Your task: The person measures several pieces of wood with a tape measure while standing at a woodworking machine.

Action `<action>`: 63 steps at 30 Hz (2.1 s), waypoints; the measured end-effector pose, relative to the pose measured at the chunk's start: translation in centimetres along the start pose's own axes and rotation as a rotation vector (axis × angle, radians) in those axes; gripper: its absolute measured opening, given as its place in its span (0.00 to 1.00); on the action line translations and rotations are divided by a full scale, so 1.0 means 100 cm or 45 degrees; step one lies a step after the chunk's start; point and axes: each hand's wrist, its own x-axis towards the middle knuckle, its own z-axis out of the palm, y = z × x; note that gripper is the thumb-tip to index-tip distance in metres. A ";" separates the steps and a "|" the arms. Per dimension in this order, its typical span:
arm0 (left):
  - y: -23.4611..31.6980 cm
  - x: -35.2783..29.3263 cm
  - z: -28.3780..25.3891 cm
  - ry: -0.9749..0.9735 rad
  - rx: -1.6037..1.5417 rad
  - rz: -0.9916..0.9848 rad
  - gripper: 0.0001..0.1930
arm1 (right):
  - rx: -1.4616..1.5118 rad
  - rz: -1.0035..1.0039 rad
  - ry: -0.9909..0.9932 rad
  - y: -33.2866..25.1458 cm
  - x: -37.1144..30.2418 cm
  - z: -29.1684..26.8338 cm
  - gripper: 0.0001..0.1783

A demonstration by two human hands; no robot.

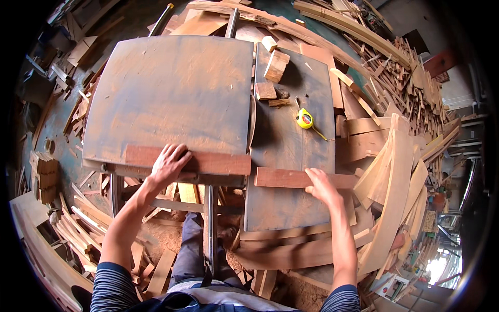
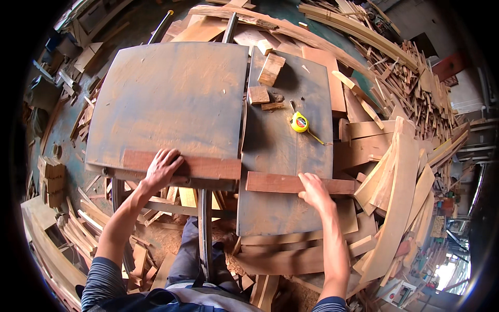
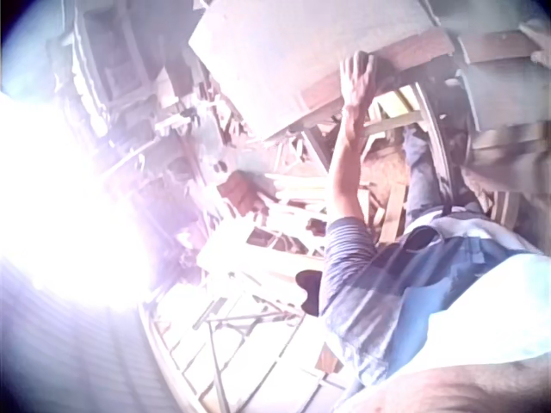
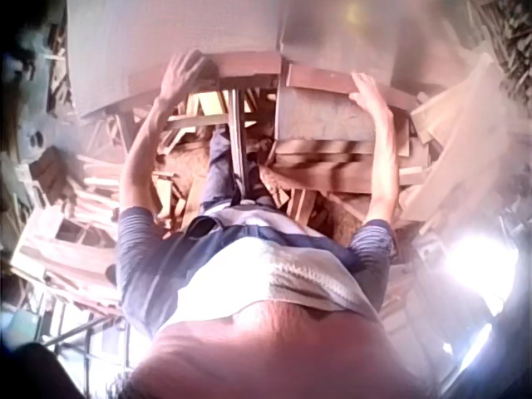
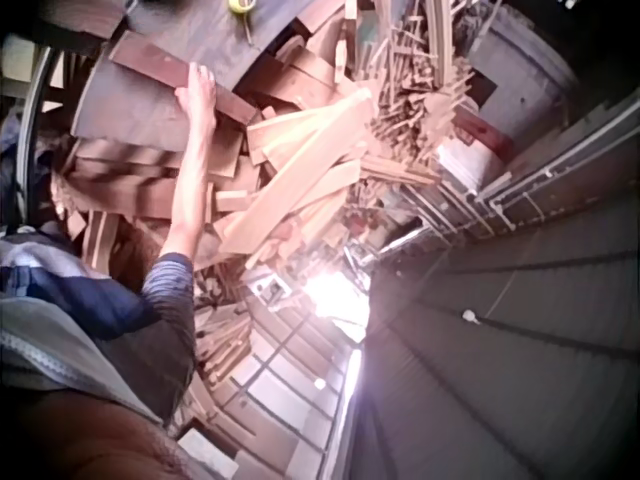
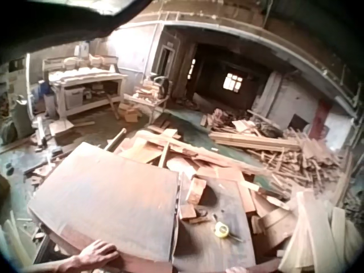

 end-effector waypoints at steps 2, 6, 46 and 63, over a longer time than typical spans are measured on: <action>0.018 -0.022 -0.006 -0.036 -0.039 -0.018 0.35 | 0.192 0.074 0.010 0.009 0.032 -0.017 0.33; 0.046 -0.069 -0.003 -0.062 0.101 0.006 0.22 | 0.125 0.168 0.574 0.026 0.119 -0.021 0.34; 0.210 -0.167 -0.039 -0.185 -2.169 -1.198 0.07 | 1.061 -0.114 -0.135 -0.304 -0.127 0.061 0.30; -0.017 -0.223 -0.060 0.082 -0.310 -1.405 0.21 | 0.178 0.004 0.357 -0.143 -0.078 0.048 0.29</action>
